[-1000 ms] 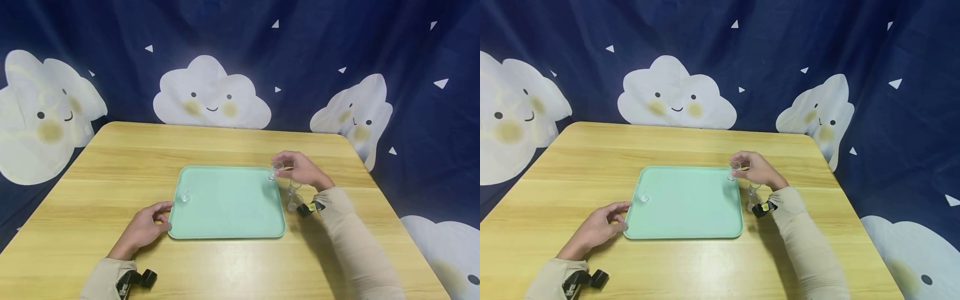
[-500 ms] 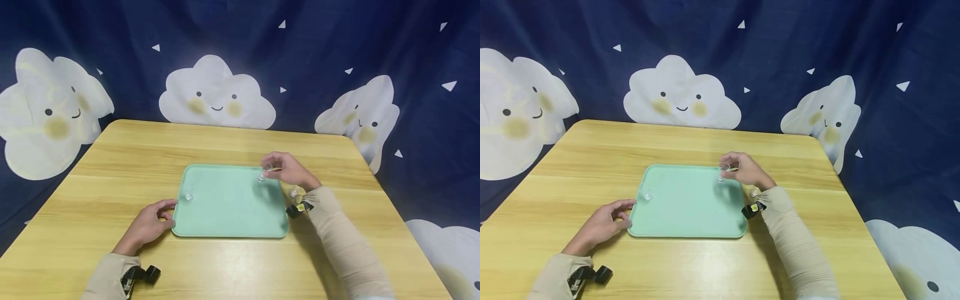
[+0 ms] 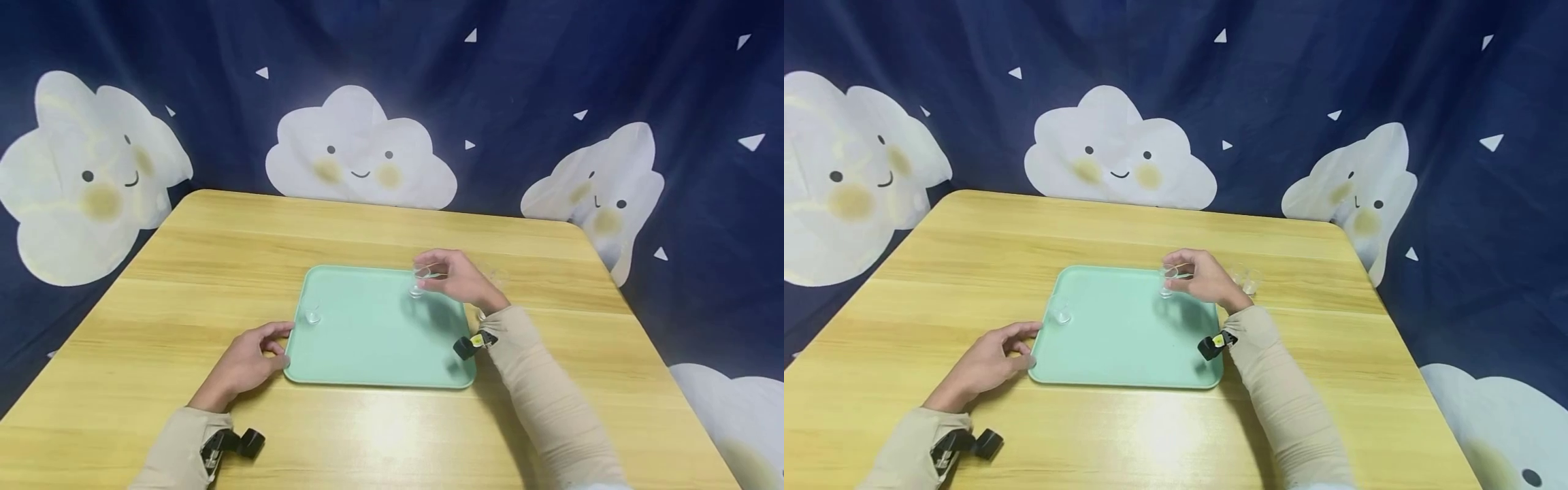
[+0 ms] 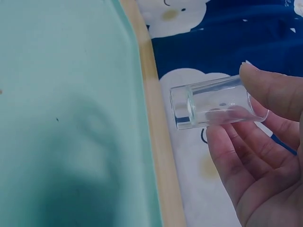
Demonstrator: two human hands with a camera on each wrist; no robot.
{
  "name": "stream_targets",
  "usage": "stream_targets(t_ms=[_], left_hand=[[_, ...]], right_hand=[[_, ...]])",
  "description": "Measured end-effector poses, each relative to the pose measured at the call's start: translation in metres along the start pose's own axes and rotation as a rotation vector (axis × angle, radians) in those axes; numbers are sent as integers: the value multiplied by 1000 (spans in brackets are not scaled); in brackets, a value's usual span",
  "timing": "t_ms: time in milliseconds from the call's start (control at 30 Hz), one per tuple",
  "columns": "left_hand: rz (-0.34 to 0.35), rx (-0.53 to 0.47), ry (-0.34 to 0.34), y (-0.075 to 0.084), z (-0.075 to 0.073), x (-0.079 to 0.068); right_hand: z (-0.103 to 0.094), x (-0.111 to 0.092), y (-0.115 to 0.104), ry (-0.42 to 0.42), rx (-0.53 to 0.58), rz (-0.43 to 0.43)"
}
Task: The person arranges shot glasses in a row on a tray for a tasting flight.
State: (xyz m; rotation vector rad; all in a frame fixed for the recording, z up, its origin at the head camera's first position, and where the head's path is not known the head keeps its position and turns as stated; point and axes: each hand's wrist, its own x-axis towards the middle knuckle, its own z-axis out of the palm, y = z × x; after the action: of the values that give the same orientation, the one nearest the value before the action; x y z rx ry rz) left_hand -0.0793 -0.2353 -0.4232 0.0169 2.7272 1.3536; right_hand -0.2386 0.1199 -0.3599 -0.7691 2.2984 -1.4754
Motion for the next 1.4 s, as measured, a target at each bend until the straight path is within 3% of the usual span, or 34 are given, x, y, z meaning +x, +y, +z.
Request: stream_targets(t_ms=[233, 600, 833, 1400], left_hand=[[17, 0, 8, 2, -1, -1], [28, 4, 7, 3, -1, 1], [1, 12, -6, 1, -1, -2], [9, 1, 3, 2, -1, 0]], right_hand=[[13, 8, -2, 3, 16, 31], [30, 18, -2, -19, 26, -14], [44, 23, -3, -96, 61, -10], [70, 33, -2, -126, 74, -34]])
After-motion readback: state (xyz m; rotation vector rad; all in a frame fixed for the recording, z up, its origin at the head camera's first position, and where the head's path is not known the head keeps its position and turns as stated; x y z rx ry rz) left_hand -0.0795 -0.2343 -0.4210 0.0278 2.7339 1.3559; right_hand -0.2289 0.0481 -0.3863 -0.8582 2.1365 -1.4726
